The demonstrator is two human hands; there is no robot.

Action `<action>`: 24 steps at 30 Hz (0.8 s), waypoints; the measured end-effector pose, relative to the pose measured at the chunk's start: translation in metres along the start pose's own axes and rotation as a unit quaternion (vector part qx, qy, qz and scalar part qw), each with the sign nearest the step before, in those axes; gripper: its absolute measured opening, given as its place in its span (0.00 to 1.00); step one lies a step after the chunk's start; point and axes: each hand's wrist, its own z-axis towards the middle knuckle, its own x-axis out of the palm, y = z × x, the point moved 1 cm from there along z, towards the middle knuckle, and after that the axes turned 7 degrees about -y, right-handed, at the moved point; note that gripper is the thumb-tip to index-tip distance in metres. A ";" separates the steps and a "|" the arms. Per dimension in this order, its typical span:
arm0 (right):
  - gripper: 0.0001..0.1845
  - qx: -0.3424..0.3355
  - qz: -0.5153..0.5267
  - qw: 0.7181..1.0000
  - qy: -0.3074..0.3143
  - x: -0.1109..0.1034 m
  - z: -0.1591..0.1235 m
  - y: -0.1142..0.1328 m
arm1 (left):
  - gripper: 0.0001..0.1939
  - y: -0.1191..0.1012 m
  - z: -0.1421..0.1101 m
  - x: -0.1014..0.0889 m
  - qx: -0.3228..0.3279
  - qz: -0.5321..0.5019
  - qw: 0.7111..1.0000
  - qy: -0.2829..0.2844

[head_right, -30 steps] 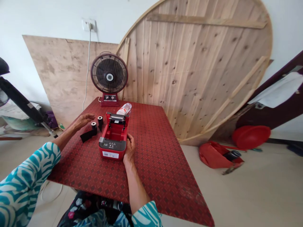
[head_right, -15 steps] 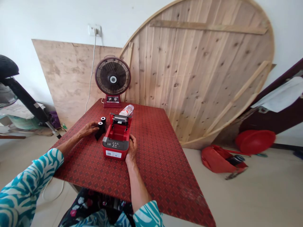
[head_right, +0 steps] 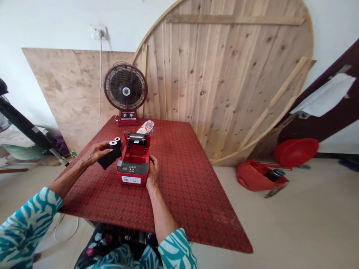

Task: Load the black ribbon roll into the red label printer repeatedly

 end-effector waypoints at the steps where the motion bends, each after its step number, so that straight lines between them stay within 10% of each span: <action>1: 0.22 -0.001 0.001 1.000 0.001 0.000 0.000 -0.001 | 0.29 -0.013 -0.001 0.003 0.026 0.024 0.999 0.030; 9: 0.21 -0.012 -0.003 1.000 0.003 0.002 0.002 -0.001 | 0.17 -0.060 0.012 0.063 0.103 0.249 0.957 0.107; 16: 0.20 -0.024 0.000 1.000 0.000 0.004 0.000 0.001 | 0.13 -0.072 0.028 0.090 0.109 0.509 0.844 0.131; 24: 0.19 -0.036 0.006 0.999 -0.002 0.006 0.000 0.001 | 0.11 -0.061 0.052 0.101 0.094 0.489 0.847 0.188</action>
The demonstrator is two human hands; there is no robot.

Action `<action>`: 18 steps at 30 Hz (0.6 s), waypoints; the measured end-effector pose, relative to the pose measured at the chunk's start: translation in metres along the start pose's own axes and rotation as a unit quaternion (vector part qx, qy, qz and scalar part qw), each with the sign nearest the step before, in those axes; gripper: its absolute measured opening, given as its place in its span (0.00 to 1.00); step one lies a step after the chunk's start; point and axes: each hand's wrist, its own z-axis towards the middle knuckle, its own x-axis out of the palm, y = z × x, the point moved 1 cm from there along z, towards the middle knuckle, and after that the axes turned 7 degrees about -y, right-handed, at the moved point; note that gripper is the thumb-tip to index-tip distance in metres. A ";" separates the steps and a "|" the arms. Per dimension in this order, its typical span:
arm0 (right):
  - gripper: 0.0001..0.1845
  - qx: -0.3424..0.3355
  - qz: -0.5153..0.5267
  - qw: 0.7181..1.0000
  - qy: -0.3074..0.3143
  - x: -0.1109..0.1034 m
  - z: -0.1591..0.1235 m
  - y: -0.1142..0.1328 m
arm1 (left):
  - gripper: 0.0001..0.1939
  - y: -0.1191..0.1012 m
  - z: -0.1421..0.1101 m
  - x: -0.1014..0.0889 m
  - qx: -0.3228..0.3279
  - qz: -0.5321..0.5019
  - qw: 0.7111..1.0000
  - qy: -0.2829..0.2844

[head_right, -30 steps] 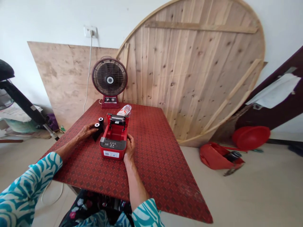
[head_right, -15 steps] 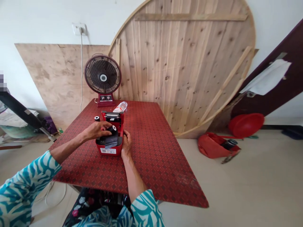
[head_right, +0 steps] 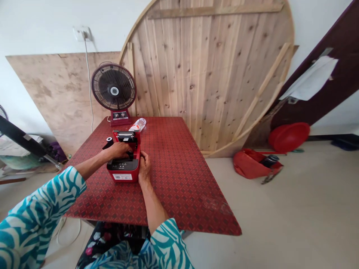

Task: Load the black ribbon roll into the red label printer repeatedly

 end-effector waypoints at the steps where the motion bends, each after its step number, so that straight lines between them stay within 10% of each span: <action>1: 0.18 0.000 0.000 1.000 -0.001 0.000 0.000 0.000 | 0.10 0.002 -0.002 -0.001 0.007 -0.010 1.000 0.003; 11: 0.19 0.025 0.005 1.000 0.007 -0.001 -0.001 0.003 | 0.18 0.012 -0.073 -0.012 0.074 -0.251 0.964 -0.048; 18: 0.19 0.021 -0.007 1.000 0.007 -0.004 -0.002 0.006 | 0.13 0.006 -0.065 0.004 0.036 -0.224 0.966 -0.121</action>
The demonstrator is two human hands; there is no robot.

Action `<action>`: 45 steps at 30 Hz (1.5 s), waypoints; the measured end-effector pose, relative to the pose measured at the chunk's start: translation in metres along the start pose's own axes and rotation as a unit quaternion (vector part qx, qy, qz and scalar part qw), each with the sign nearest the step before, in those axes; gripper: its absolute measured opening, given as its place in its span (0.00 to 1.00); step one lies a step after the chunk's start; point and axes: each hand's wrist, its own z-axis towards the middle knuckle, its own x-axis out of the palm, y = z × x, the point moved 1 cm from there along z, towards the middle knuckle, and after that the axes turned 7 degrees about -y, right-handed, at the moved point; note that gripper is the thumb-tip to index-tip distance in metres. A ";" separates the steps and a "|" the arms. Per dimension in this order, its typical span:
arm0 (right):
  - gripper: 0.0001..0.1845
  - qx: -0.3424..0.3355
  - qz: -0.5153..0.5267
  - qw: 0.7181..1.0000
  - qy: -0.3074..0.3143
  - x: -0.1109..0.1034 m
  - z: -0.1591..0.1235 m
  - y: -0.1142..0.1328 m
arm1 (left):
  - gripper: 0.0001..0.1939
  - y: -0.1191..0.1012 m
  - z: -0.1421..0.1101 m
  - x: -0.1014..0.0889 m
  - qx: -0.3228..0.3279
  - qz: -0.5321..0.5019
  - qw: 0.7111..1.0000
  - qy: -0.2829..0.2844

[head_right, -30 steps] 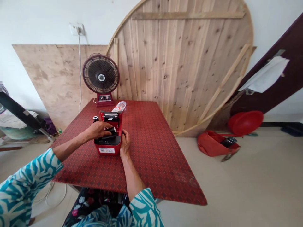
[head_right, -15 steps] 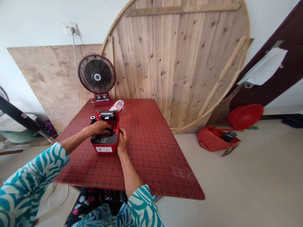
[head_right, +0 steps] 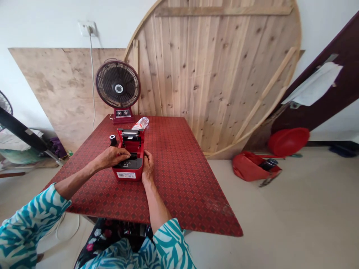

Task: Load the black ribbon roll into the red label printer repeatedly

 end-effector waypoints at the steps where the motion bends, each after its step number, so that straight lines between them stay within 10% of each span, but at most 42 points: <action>1: 0.20 0.001 0.000 1.000 0.001 0.000 0.000 0.000 | 0.12 -0.003 0.000 0.001 0.024 0.016 1.000 -0.011; 10: 0.19 0.000 -0.002 1.000 0.000 0.001 -0.001 -0.001 | 0.11 -0.032 -0.047 0.010 0.230 0.164 0.942 -0.182; 26: 0.24 0.032 -0.004 0.999 0.011 -0.007 0.003 -0.006 | 0.11 -0.021 -0.074 0.047 0.222 0.108 0.919 -0.308; 45: 0.33 0.020 -0.134 0.989 0.059 0.037 0.062 0.066 | 0.10 -0.019 -0.079 0.054 0.213 0.098 0.911 -0.339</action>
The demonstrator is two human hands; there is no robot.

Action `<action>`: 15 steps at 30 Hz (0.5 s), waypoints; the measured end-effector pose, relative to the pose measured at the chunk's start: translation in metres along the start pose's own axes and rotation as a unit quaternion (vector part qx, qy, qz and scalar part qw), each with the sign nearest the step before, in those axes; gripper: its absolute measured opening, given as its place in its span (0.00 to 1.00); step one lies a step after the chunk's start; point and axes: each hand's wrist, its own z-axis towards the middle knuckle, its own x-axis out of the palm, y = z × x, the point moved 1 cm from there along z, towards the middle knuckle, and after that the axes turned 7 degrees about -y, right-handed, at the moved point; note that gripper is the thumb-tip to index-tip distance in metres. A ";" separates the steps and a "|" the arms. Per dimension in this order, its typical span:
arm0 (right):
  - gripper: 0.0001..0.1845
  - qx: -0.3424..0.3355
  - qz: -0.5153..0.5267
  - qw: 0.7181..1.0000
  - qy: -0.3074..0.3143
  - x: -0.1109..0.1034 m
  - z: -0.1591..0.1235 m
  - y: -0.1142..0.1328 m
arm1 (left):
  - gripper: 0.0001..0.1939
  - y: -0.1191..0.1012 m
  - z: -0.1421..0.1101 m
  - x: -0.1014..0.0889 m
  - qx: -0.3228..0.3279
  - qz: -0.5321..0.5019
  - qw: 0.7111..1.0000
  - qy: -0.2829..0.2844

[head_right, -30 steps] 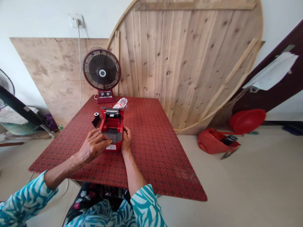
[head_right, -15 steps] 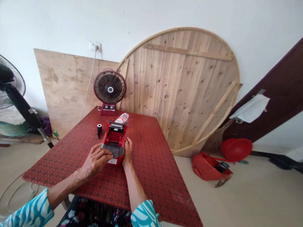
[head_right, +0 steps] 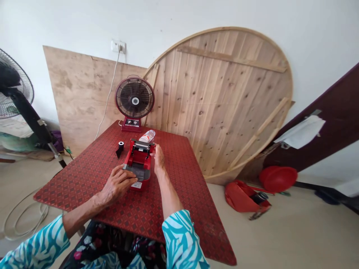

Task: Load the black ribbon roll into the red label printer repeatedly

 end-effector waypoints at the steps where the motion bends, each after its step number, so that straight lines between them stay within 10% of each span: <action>1: 0.33 -0.009 -0.011 1.000 -0.002 -0.003 -0.002 0.003 | 0.10 0.000 0.000 0.000 -0.001 0.001 1.000 -0.001; 6: 0.24 -0.117 -0.061 0.991 -0.021 -0.018 -0.030 0.002 | 0.10 0.002 -0.003 0.002 -0.006 -0.002 1.000 -0.002; 15: 0.14 -0.068 0.049 0.995 -0.048 -0.018 -0.065 -0.032 | 0.09 0.011 0.000 -0.005 -0.143 -0.108 0.984 -0.013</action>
